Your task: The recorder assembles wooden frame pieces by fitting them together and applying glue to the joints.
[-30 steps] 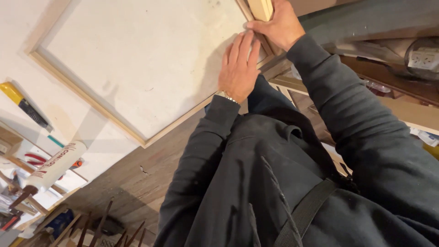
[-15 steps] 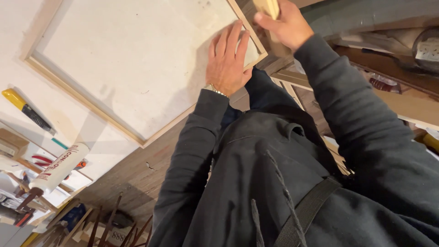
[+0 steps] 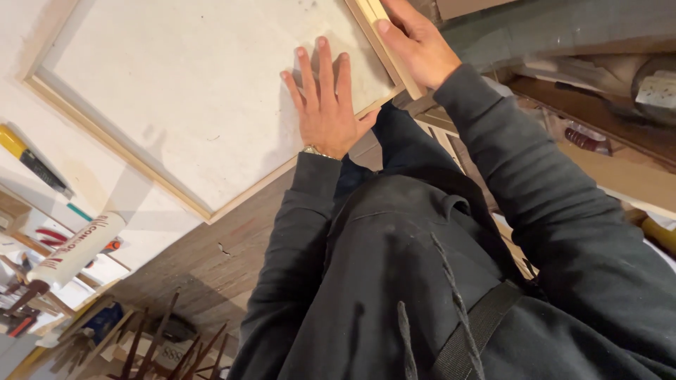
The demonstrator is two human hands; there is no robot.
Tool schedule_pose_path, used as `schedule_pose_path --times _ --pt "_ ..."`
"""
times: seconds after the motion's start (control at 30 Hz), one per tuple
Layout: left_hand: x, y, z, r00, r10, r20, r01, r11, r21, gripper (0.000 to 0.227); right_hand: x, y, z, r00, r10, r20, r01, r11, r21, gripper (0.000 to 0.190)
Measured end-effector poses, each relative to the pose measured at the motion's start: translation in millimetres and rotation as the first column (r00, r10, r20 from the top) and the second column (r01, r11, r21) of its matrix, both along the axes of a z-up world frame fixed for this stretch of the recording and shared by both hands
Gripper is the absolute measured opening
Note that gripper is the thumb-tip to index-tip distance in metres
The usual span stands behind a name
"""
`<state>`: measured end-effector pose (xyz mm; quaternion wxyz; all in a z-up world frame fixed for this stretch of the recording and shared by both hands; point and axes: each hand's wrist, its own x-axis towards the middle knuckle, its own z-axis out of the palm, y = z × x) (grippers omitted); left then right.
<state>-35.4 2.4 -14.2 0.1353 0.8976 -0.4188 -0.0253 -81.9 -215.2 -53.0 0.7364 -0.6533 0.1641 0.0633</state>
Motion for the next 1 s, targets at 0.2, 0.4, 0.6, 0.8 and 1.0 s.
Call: schedule_pose_path --times 0.2,0.4,0.6,0.8,1.0 --pt "2.0 4.3 -3.0 1.0 -0.02 0.014 0.019 0.998 0.052 0.109 -0.2 3.3 8.0 1.0 -0.005 0.01 0.005 1.0 0.012 0.053" --pt "1.8 -0.2 -3.6 1.0 -0.006 0.009 0.006 0.999 0.051 0.105 -58.0 3.4 0.7 0.99 0.035 0.134 -0.021 0.994 -0.107 0.058" --pt "0.7 0.9 -10.7 0.999 -0.003 0.043 0.003 1.0 0.011 0.101 53.8 4.2 19.2 0.919 -0.095 -0.382 0.023 0.981 -0.191 0.048" --pt "0.6 8.1 -12.8 0.999 -0.007 0.041 0.008 1.0 -0.005 0.102 -56.0 19.6 35.0 0.905 0.067 0.419 0.08 0.943 -0.323 0.043" --pt "-0.5 5.1 -20.0 0.999 -0.011 0.05 0.011 1.0 -0.012 0.101 34.8 9.9 -3.7 0.945 -0.077 -0.319 -0.034 0.944 -0.327 0.044"
